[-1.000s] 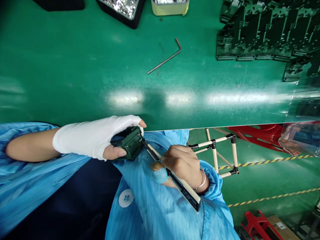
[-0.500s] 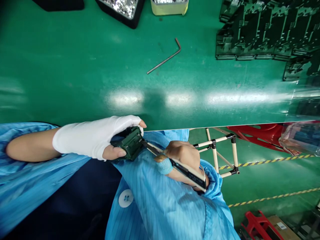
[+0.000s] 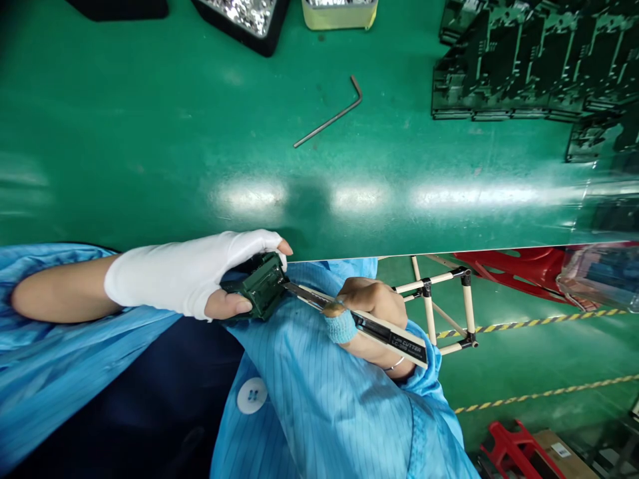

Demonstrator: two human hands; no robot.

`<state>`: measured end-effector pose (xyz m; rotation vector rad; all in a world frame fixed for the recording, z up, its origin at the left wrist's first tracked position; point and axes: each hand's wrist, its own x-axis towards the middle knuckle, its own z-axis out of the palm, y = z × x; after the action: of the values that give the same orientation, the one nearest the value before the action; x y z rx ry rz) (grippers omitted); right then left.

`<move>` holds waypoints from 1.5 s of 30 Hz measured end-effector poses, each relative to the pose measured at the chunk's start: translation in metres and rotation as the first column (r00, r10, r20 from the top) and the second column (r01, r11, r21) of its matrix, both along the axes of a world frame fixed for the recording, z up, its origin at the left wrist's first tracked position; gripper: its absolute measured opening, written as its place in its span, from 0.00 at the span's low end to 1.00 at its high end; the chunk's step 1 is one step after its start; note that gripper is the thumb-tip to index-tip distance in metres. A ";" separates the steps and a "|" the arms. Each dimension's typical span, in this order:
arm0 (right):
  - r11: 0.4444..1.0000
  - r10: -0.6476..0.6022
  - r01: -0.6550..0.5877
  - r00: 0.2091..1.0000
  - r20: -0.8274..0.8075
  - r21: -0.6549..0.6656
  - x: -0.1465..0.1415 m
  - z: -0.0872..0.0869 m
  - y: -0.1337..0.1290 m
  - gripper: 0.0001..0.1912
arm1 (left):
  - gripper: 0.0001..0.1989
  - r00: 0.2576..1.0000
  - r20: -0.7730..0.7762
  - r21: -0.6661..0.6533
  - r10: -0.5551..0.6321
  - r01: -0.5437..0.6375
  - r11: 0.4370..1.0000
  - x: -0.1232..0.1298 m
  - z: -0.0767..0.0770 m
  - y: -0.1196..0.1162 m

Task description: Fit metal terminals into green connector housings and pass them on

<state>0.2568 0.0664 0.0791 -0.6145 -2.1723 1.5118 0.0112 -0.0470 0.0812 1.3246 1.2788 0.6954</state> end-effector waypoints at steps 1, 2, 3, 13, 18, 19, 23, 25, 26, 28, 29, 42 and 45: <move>0.998 -0.050 0.049 0.998 -0.030 -0.036 -0.002 0.004 0.002 0.11 | 0.28 1.000 0.005 -0.001 0.001 -0.001 1.000 0.000 0.000 0.000; 0.995 -0.066 0.063 0.997 -0.038 -0.071 -0.004 0.007 0.004 0.11 | 0.28 1.000 0.008 -0.004 0.001 -0.001 1.000 0.000 -0.001 0.000; 0.995 -0.035 0.033 0.999 -0.015 -0.093 -0.005 0.011 0.008 0.12 | 0.29 1.000 0.010 -0.009 0.001 0.000 1.000 0.000 -0.001 0.000; 0.997 -0.013 0.012 1.000 -0.015 -0.071 -0.014 0.016 0.006 0.14 | 0.29 1.000 0.005 -0.018 -0.010 0.011 1.000 0.001 0.000 0.000; 0.992 -0.109 0.105 0.992 -0.064 -0.075 -0.019 0.009 -0.002 0.13 | 0.27 1.000 0.016 -0.019 -0.012 0.012 1.000 0.001 0.001 0.001; 0.995 -0.083 0.079 0.994 -0.073 -0.053 -0.018 0.008 -0.001 0.14 | 0.27 1.000 0.018 -0.018 -0.010 0.011 1.000 0.001 0.001 0.001; 0.989 0.113 -0.094 0.979 -0.171 0.116 -0.017 0.007 0.006 0.12 | 0.27 1.000 0.015 -0.014 -0.005 0.006 1.000 0.002 -0.001 0.001; 0.966 0.209 -0.175 0.962 -0.176 0.193 -0.015 0.009 0.007 0.07 | 0.27 1.000 0.010 -0.013 -0.007 0.007 1.000 0.001 -0.001 0.000; 0.954 0.243 -0.205 0.956 -0.165 0.218 -0.014 0.011 0.007 0.06 | 0.27 1.000 0.008 -0.013 -0.008 0.008 1.000 0.001 -0.001 0.000; 0.937 0.281 -0.235 0.947 -0.157 0.257 -0.013 0.014 0.006 0.05 | 0.28 1.000 0.004 -0.012 -0.008 0.008 1.000 0.001 0.000 0.000; 0.931 0.292 -0.244 0.944 -0.153 0.271 -0.013 0.016 0.006 0.05 | 0.28 1.000 0.003 -0.011 -0.008 0.008 1.000 0.001 0.000 0.000; 0.915 0.349 -0.312 0.930 -0.114 0.256 -0.015 0.018 0.010 0.10 | 0.28 1.000 0.018 -0.013 -0.020 0.020 1.000 0.002 -0.002 -0.002; 0.918 0.352 -0.312 0.926 -0.138 0.247 -0.016 0.018 0.010 0.10 | 0.28 0.999 0.026 -0.026 -0.021 0.021 0.999 0.002 -0.002 -0.002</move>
<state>0.2408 0.0766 0.0968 -0.0283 -2.3409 1.3908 0.0136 -0.0488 0.0790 1.3023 1.2482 0.6766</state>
